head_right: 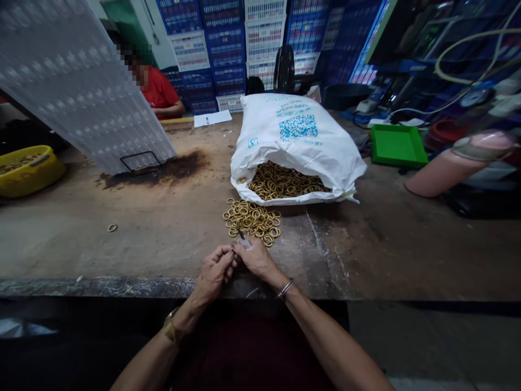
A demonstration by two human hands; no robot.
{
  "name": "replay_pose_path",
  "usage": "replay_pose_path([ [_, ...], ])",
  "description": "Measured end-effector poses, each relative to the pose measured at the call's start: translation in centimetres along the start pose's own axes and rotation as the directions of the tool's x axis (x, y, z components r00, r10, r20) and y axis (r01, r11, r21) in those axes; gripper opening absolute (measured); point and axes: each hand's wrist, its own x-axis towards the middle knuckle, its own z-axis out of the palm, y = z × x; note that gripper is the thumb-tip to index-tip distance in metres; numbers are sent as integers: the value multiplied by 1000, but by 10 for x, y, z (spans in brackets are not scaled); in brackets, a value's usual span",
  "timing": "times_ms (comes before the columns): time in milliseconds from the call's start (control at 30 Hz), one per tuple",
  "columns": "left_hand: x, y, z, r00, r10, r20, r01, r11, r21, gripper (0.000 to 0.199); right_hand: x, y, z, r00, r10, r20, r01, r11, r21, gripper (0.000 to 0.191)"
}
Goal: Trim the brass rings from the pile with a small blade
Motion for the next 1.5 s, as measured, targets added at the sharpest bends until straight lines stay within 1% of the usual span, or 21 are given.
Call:
replay_pose_path([
  [67,-2,-2,-2,999,-27,32,28,998,-49,38,-2,-2,1,1000,-13,-16,12,1000,-15,30],
  [167,-4,-5,-4,996,-34,78,47,983,-176,37,-3,-4,2,1000,-6,12,5,1000,13,29],
  [233,-5,-6,-4,995,-45,89,66,967,-247,35,-4,-3,3,999,14,40,-16,999,51,28],
  [300,-7,-6,-3,995,-52,83,73,957,-281,34,-4,-2,3,998,32,57,-37,996,83,28],
  [367,-9,-4,-2,996,-48,77,69,949,-306,34,-4,-1,2,999,26,35,-29,996,87,27],
  [400,-11,-3,-2,996,-45,72,66,945,-319,34,-4,-1,1,1000,7,0,-7,998,70,27],
  [467,-12,-2,-1,998,-36,53,52,941,-335,35,-6,0,-2,993,-82,-87,81,997,-14,26],
  [533,-13,-2,-2,999,-22,33,32,945,-327,35,-10,1,-6,971,-210,-114,190,968,-165,26],
  [567,-12,-3,-2,1000,-12,29,20,951,-310,35,-13,1,-7,959,-269,-85,241,938,-248,27],
  [633,-11,-6,-4,999,19,27,-12,965,-261,35,-19,2,-9,939,-343,33,327,857,-398,28],
  [700,-10,-9,-6,998,51,26,-45,979,-200,34,-24,2,-9,922,-361,141,380,768,-515,27],
  [767,-10,-12,-8,997,78,21,-74,986,-150,33,-26,3,-8,915,-356,190,396,703,-591,24],
  [833,-10,-12,-9,996,87,25,-84,989,-119,33,-26,3,-6,915,-352,196,393,671,-629,20],
  [933,-12,-10,-9,997,78,25,-75,992,-101,35,-25,4,-4,915,-349,204,394,657,-643,17],
  [1100,-13,-11,-9,997,83,7,-82,993,-88,35,-25,5,-1,926,-313,209,372,677,-635,13],
  [1200,-18,-9,-8,999,39,10,-38,995,-88,35,-23,5,-2,953,-232,193,299,650,-698,13],
  [1267,-24,-3,-6,998,14,66,-7,995,-102,33,-20,5,-3,976,-171,135,213,607,-766,12],
  [1300,-27,0,-5,994,10,105,4,991,-137,32,-18,5,-3,983,-151,107,176,586,-791,11],
  [1367,-32,7,-4,988,7,151,35,961,-273,30,-13,5,-4,988,-141,66,135,557,-820,10],
  [1433,-32,10,-5,992,-29,125,79,903,-422,31,-7,4,-4,985,-166,46,128,534,-836,10],
  [1500,-30,9,-9,992,-103,67,123,852,-508,31,1,1,-1,979,-201,17,120,511,-851,15],
])
